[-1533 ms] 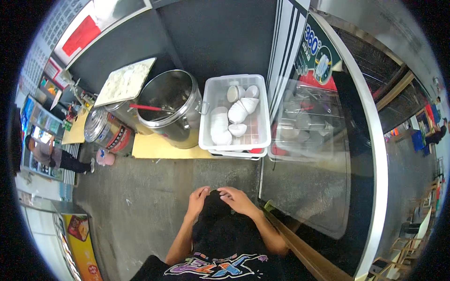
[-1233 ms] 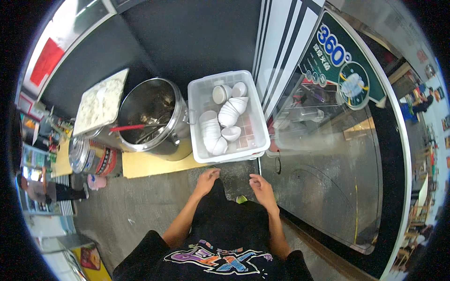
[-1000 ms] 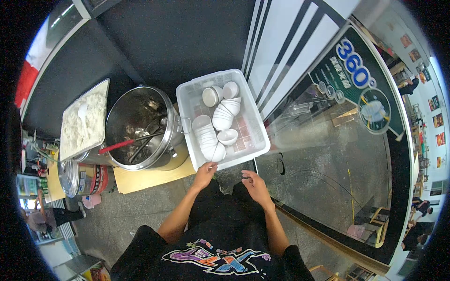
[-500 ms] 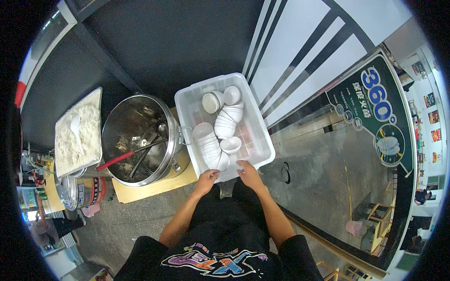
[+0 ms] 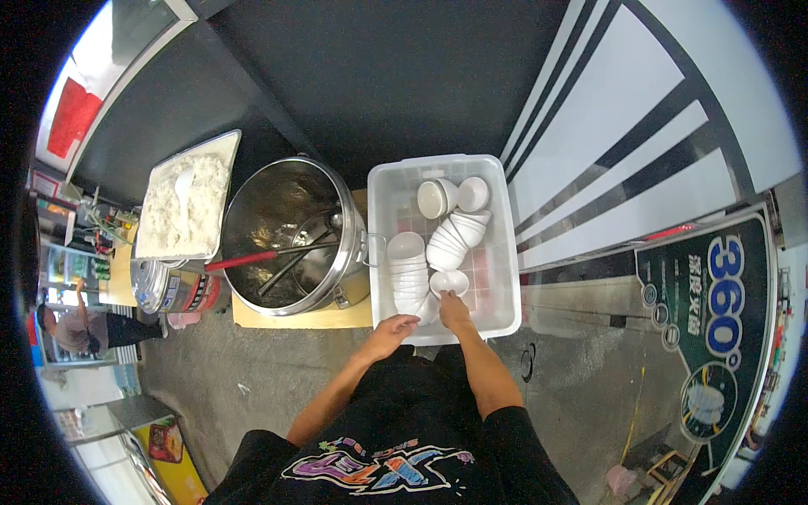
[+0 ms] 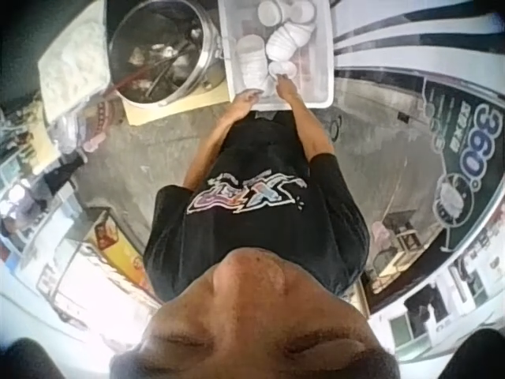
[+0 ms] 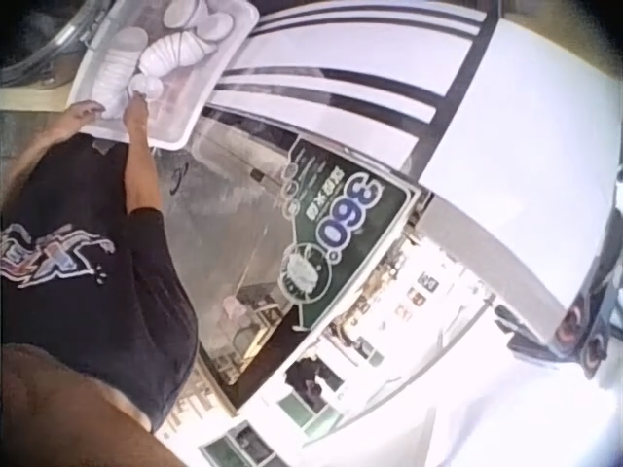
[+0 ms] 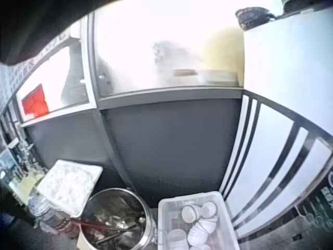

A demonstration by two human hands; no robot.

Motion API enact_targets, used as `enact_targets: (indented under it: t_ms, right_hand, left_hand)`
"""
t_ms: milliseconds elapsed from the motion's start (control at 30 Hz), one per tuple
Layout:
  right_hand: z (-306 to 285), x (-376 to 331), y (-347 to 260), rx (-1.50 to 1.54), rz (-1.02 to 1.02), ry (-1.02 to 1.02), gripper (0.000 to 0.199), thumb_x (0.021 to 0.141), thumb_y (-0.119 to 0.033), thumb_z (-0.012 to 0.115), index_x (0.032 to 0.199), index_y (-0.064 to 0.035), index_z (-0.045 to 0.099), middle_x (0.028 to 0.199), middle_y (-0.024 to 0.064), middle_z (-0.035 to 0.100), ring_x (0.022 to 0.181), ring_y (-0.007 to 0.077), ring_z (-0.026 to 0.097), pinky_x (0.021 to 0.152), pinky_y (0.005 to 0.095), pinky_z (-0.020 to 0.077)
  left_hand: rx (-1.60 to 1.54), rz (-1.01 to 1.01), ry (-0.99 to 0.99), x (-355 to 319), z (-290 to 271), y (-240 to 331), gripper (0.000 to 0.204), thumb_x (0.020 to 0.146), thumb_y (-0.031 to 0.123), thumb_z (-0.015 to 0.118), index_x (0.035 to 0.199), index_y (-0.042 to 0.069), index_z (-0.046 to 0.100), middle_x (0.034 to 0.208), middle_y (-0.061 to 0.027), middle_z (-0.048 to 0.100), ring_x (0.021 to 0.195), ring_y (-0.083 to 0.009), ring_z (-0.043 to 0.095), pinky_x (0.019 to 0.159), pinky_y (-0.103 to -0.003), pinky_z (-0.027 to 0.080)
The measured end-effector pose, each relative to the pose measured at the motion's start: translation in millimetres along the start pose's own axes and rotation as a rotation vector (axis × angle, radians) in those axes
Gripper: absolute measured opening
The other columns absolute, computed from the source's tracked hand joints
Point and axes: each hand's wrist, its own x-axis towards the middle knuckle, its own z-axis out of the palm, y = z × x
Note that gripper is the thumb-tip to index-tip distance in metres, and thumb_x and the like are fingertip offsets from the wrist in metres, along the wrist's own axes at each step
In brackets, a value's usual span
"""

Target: The recorder takes clean bowls from a plastic bin and stacks them inside a commercial storage cabinet.

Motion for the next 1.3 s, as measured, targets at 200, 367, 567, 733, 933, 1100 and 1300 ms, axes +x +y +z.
enact_targets:
  t_ms: [200,367,567,733,933,1100,1300]
  right_hand:
    - [-0.1,9.8,31.4,-0.055,0.028,-0.004,0.022,0.094,-0.007,0.054,0.115,-0.0042,0.061,0.124,0.0199,0.062,0.109,0.0422,0.065,0.091,0.0513,0.0561]
    - [-20.3,1.6,38.8,0.002,-0.014,0.078,0.017,0.093,-0.009,0.056,0.109,-0.0043,0.063,0.114,0.0198,0.066,0.107,0.0417,0.066,0.091,0.0507,0.0553]
    - [-47.5,-24.4,39.8,0.128,-0.030,0.002,0.022,0.094,-0.012,0.060,0.113,-0.0044,0.067,0.118,0.0195,0.069,0.108,0.0415,0.065,0.093,0.0498,0.0525]
    - [-99.2,-59.6,-2.4,0.357,-0.071,0.096,0.018,0.096,-0.013,0.065,0.110,-0.0013,0.068,0.096,0.0167,0.071,0.087,0.0258,0.070,0.080,0.0382,0.0525]
    - [-111.6,-73.5,-40.5,0.818,-0.121,-0.142,0.020,0.099,-0.014,0.066,0.111,0.0017,0.067,0.089,0.0052,0.067,0.082,0.0115,0.062,0.075,0.0297,0.0497]
    - [-112.5,-73.1,-61.7,0.659,-0.292,-0.207,0.023,0.096,-0.011,0.070,0.116,-0.0004,0.069,0.095,0.0061,0.069,0.084,0.0120,0.061,0.076,0.0289,0.0492]
    - [-101.2,-45.6,-39.2,0.737,-0.228,0.128,0.023,0.094,-0.011,0.068,0.116,-0.0031,0.070,0.103,0.0112,0.072,0.086,0.0205,0.068,0.079,0.0335,0.0535]
  left_hand:
    - [0.085,-0.031,-0.020,11.0,12.8,3.9,0.035,0.103,0.026,0.061,0.130,0.004,0.066,0.123,-0.0168,0.069,0.111,-0.0259,0.067,0.097,-0.037,0.052]
    - [0.099,-0.135,-0.037,23.5,15.4,-5.2,0.033,0.101,0.027,0.064,0.127,0.006,0.069,0.118,-0.0143,0.073,0.106,-0.0239,0.068,0.094,-0.035,0.052]
    - [0.023,-0.156,-0.037,41.7,12.5,-29.4,0.034,0.102,0.025,0.059,0.128,0.005,0.068,0.116,-0.0124,0.073,0.103,-0.0218,0.069,0.093,-0.035,0.052]
    - [-0.439,-0.305,-0.054,46.4,11.4,-38.7,0.052,0.108,0.039,0.046,0.148,0.006,0.049,0.134,-0.0128,0.063,0.117,-0.0249,0.064,0.102,-0.039,0.050]
    - [-1.014,-0.398,-0.034,45.8,11.4,9.5,0.083,0.101,0.069,0.042,0.156,0.008,0.031,0.151,-0.0141,0.047,0.130,-0.0295,0.055,0.111,-0.045,0.045]
    - [-1.101,-0.397,-0.025,41.2,-2.9,3.0,0.075,0.097,0.061,0.058,0.150,0.010,0.040,0.145,-0.0141,0.051,0.130,-0.0312,0.055,0.111,-0.050,0.045]
    - [-1.011,-0.437,0.100,35.9,-5.9,-19.1,0.068,0.094,0.047,0.064,0.145,0.008,0.040,0.144,-0.0165,0.051,0.131,-0.0321,0.054,0.108,-0.052,0.048]
